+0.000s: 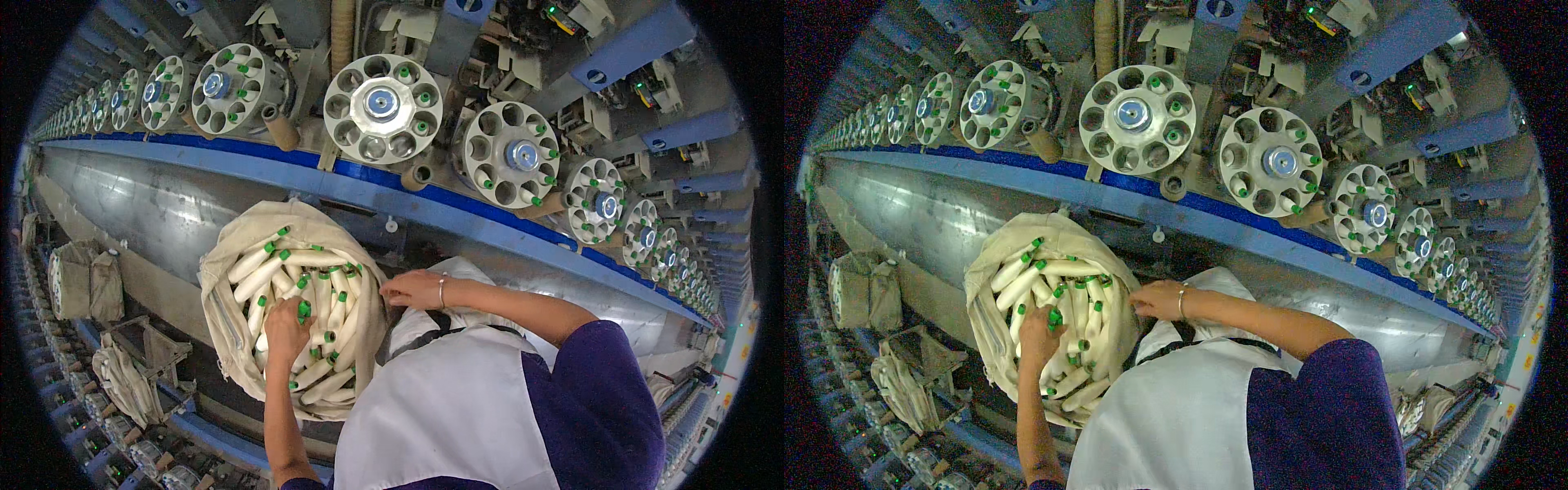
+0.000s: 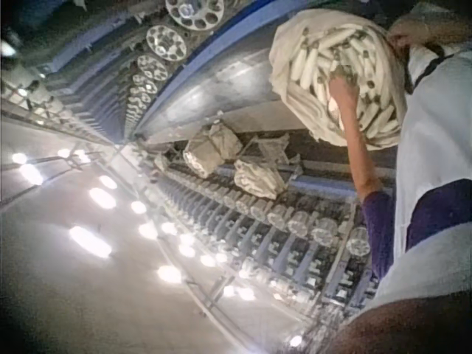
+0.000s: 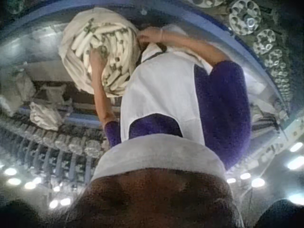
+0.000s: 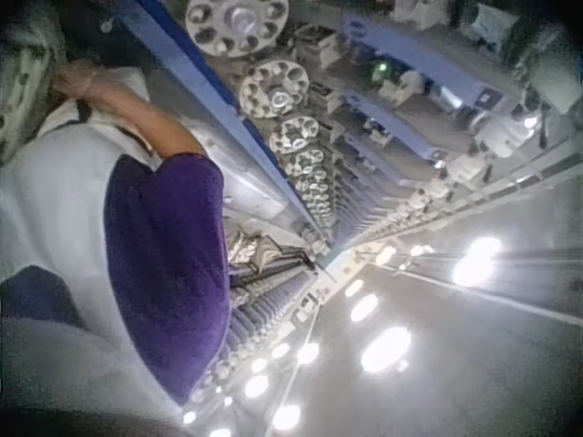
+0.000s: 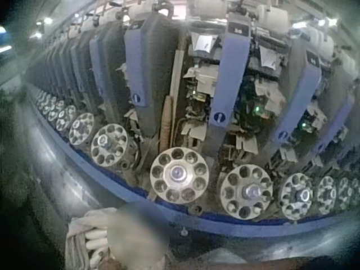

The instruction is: The person repeatedly picks white thread spools from a large sack and places them into slots on a rotating machine wheel. The person handles spools one at a time or in small groups, inserting them into the wheel's slots as they become available.

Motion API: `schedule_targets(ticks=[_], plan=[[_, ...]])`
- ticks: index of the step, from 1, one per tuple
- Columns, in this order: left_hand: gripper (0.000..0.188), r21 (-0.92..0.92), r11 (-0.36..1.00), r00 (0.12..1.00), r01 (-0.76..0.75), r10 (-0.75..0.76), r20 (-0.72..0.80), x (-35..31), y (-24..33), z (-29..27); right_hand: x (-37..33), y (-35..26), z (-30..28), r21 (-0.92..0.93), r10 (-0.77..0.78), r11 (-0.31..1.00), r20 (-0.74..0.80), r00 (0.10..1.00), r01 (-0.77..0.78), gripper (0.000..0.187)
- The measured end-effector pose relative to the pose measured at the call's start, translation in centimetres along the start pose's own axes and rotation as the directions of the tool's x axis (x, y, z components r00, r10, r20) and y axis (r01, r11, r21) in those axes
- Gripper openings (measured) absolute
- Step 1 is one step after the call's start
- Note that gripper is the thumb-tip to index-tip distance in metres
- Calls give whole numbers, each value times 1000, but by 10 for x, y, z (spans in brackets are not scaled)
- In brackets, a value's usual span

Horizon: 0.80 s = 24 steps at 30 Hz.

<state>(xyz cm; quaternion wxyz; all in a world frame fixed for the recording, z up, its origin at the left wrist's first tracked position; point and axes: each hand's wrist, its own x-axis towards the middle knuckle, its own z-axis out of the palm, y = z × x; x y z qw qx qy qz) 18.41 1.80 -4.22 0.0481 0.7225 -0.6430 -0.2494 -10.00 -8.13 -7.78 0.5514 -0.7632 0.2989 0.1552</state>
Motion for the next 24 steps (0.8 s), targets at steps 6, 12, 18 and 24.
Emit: schedule_targets(ticks=[6,12,18,24], plan=[[27,-427,899,955,-103,-31,-295,30,78,-51,15,-18,-43,434,-267,804,-349,899,407,51],[23,-922,236,860,-307,-345,-375,47,145,-90,11,-47,-75,246,-503,726,-446,740,642,62],[23,-886,113,788,-450,-416,-453,74,173,-116,-25,-17,-117,187,-471,753,-516,715,631,43],[21,-918,-33,859,-395,-368,-356,123,199,-117,-67,56,-149,272,-316,729,-681,660,629,30]])
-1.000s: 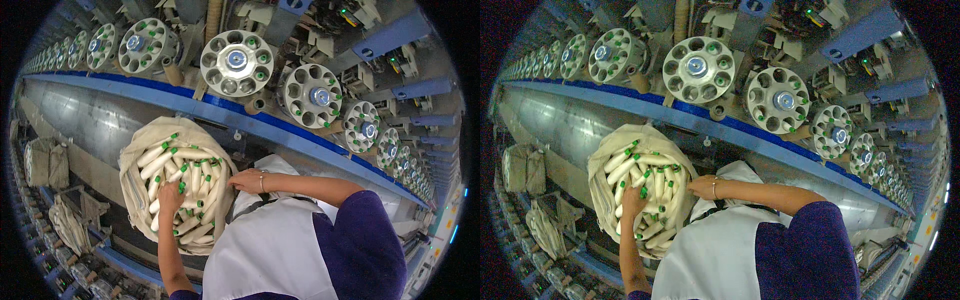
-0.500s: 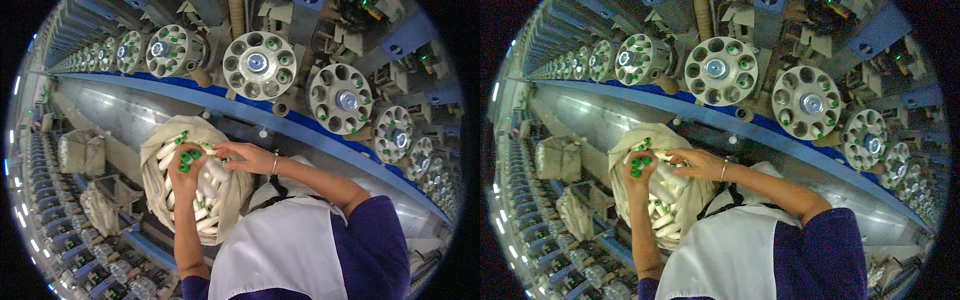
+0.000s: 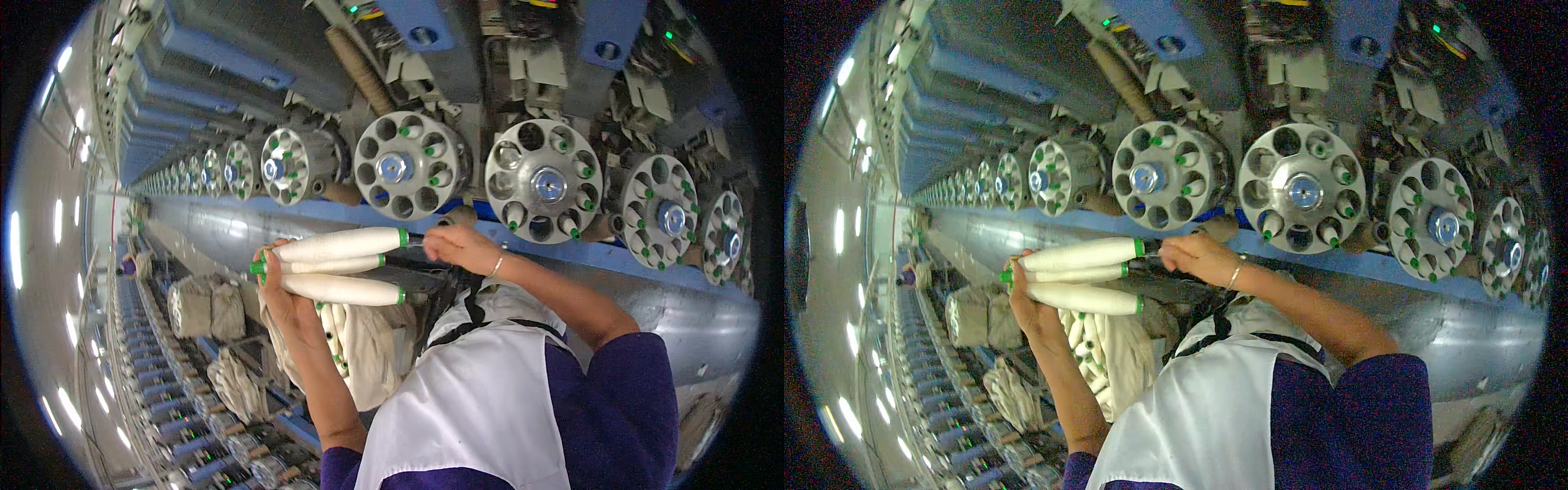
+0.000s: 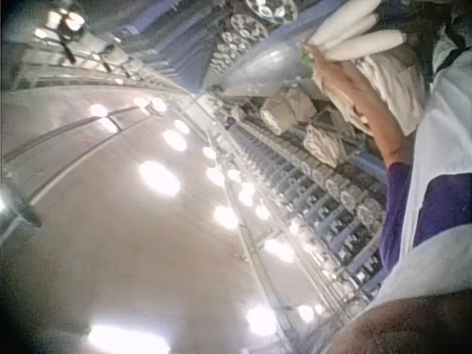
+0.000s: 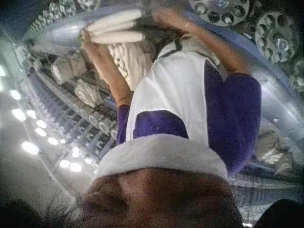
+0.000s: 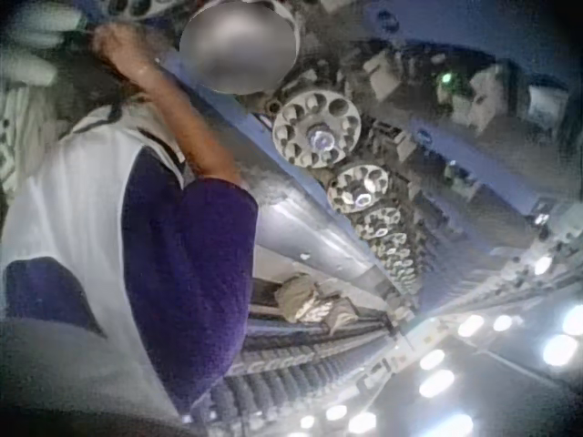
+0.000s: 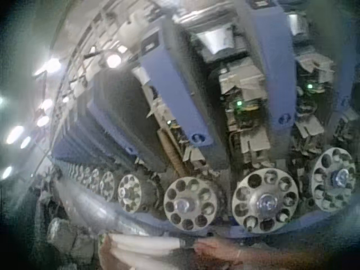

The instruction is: The person repeatedly picks white thread spools from a large sack and places them into slots on a rotating machine wheel. The person handles spools one at a time or in small groups, inserting them into the wheel's slots as they become available.

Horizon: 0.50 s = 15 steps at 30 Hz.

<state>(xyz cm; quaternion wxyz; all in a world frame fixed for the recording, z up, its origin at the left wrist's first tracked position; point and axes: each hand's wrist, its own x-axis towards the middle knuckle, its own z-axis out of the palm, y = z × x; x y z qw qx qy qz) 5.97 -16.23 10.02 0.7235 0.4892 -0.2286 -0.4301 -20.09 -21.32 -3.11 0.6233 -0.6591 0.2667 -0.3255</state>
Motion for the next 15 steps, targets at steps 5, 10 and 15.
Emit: schedule_targets(ticks=[5,10,15], plan=[[23,41,993,990,112,-115,85,31,-26,34,-30,1,-63,254,296,943,-358,885,-213,26],[23,33,983,947,183,-185,263,44,-70,60,-31,0,-73,750,-38,529,-446,894,397,26],[21,158,954,896,254,-294,333,43,-97,94,-43,27,-83,621,148,690,-624,767,372,26]])
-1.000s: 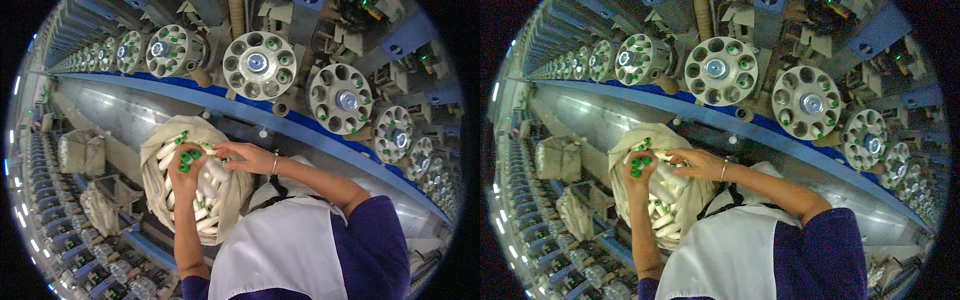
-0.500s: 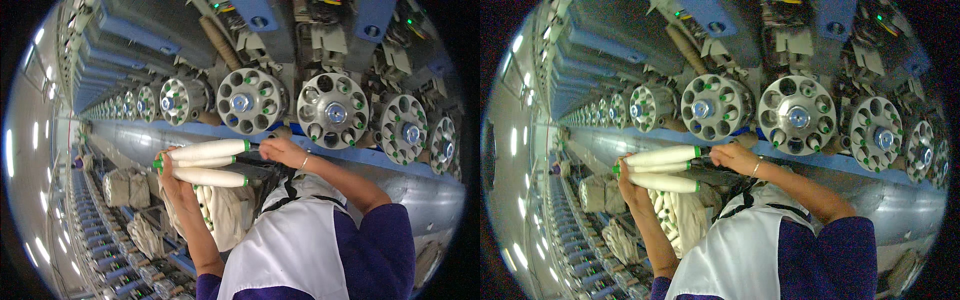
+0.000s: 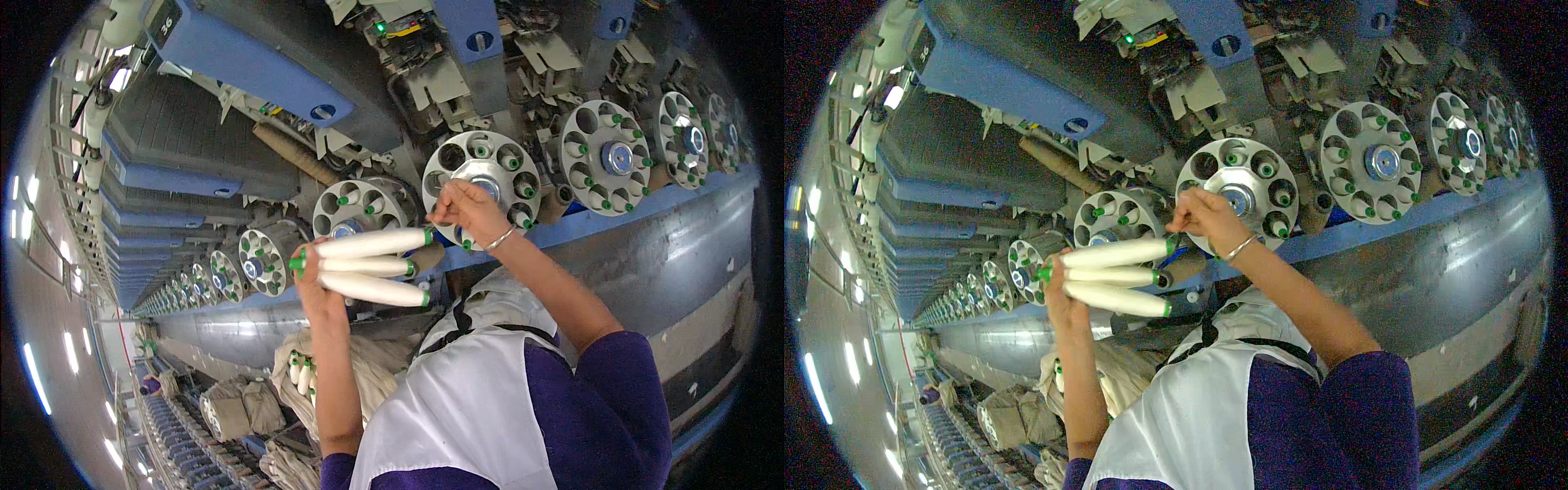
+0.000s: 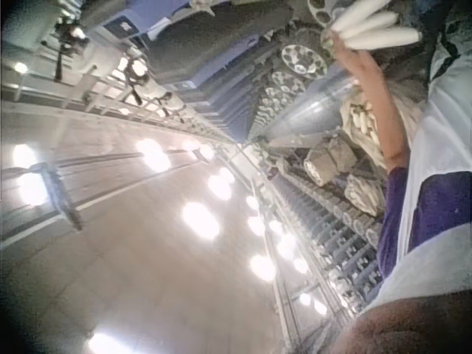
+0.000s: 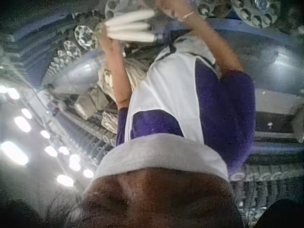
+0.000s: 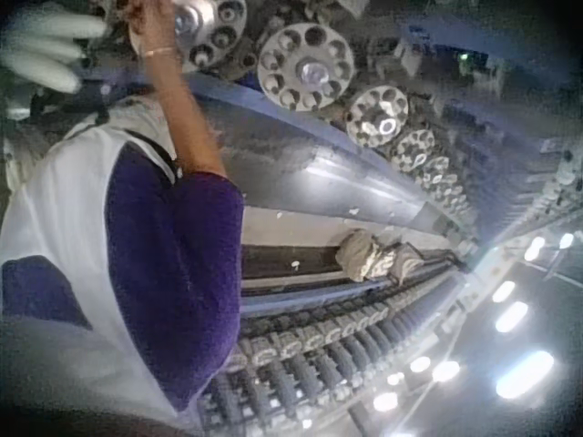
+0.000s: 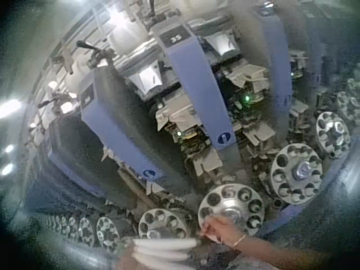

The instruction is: The person repeatedly picks white thread spools from a large sack and places them into slots on a rotating machine wheel. The person handles spools one at a time or in small groups, inserting them into the wheel's slots as they become available.

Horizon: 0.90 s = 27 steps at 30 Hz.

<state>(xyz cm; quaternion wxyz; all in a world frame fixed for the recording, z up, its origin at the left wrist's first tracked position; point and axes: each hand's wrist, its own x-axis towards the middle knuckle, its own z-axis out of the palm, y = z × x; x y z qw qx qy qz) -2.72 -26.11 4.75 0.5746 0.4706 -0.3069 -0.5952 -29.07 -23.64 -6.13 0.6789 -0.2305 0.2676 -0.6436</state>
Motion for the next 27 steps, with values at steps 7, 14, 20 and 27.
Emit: schedule_targets(ticks=[7,14,20,27], plan=[[21,21,998,996,-58,57,61,11,-26,45,-9,17,-27,174,19,984,-309,951,37,22],[24,158,958,944,-238,191,268,6,-63,75,-5,41,24,264,88,964,-228,970,-25,20],[25,116,964,957,-239,214,195,32,-77,78,4,20,-30,-16,-104,994,-367,924,106,28],[19,142,962,970,-233,221,99,34,-85,72,-6,-10,-35,-193,-277,956,-336,900,222,27]])
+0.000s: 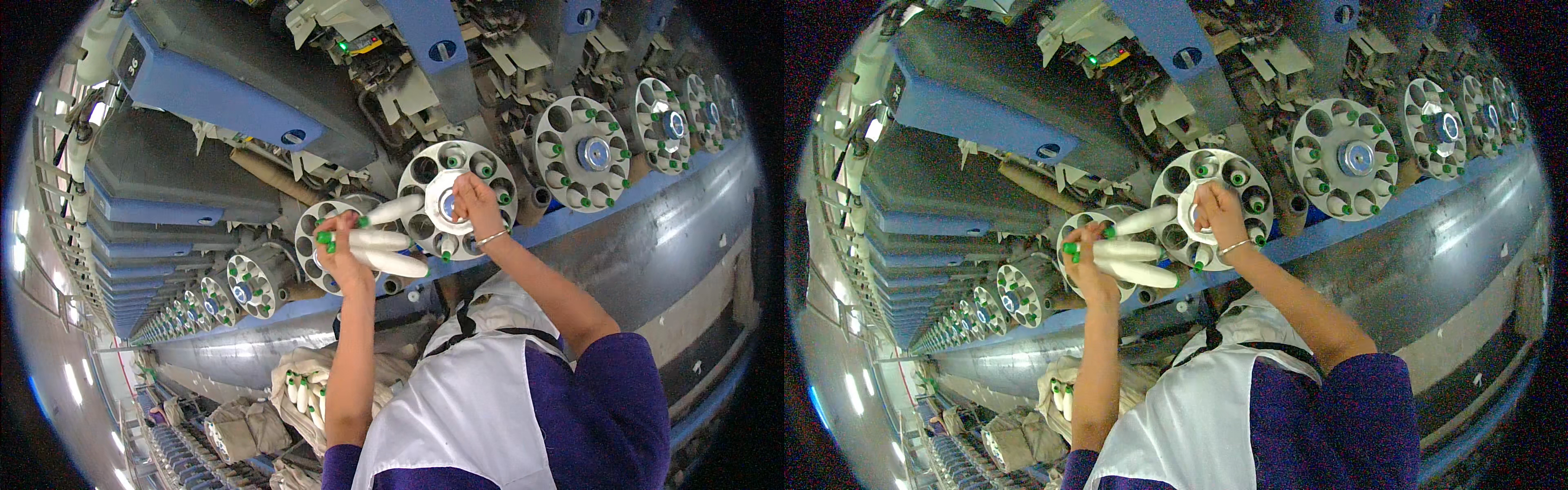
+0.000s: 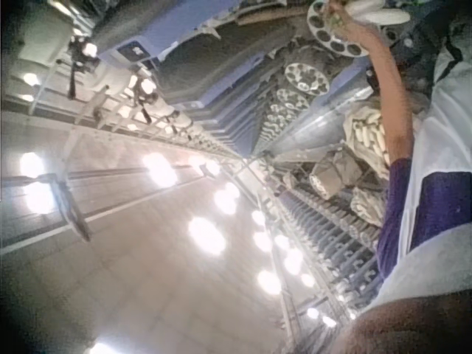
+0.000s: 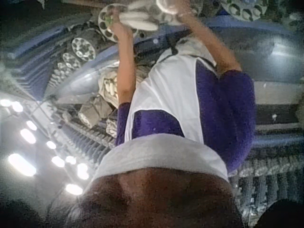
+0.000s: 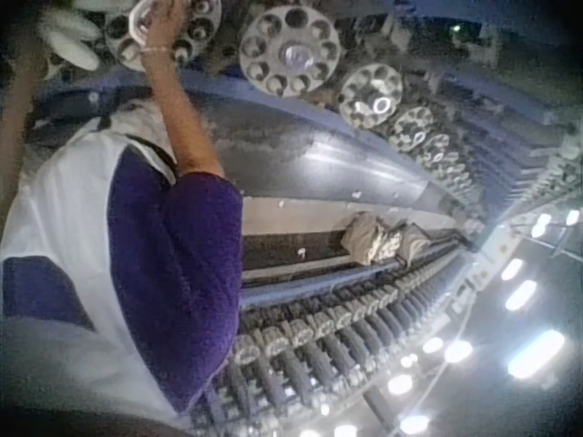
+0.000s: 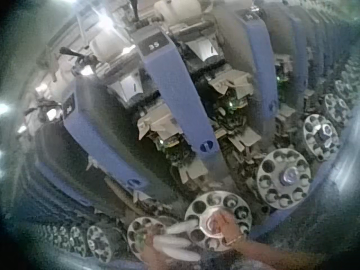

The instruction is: The person repeatedly picks white thread spools from a large sack and places them into slots on a rotating machine wheel. The person handles spools one at a time or in small groups, inserting them into the wheel's slots as they become available.

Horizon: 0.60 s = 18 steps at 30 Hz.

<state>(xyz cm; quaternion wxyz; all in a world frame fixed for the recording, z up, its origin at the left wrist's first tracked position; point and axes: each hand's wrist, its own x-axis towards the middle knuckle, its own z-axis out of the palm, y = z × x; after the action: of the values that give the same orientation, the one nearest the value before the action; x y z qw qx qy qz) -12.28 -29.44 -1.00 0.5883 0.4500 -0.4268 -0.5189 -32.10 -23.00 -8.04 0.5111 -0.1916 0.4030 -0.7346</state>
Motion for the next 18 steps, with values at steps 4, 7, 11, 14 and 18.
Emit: schedule_targets(ticks=[4,7,11,14,18], plan=[[18,75,997,999,-32,32,-6,-8,6,-6,-3,-10,-6,-113,-26,993,64,998,33,26],[19,46,999,1000,-21,22,-20,-13,-5,4,-5,-9,-4,-159,-88,982,113,990,106,27],[17,186,982,999,-37,30,42,-16,-19,16,-3,-12,-9,-242,-53,968,73,996,69,28],[18,192,981,996,40,-54,72,-20,-9,6,-3,-23,-21,-244,-94,962,124,988,122,27],[16,215,876,894,431,-448,30,-36,6,-3,-9,-34,-20,-318,-51,940,233,971,125,25]])
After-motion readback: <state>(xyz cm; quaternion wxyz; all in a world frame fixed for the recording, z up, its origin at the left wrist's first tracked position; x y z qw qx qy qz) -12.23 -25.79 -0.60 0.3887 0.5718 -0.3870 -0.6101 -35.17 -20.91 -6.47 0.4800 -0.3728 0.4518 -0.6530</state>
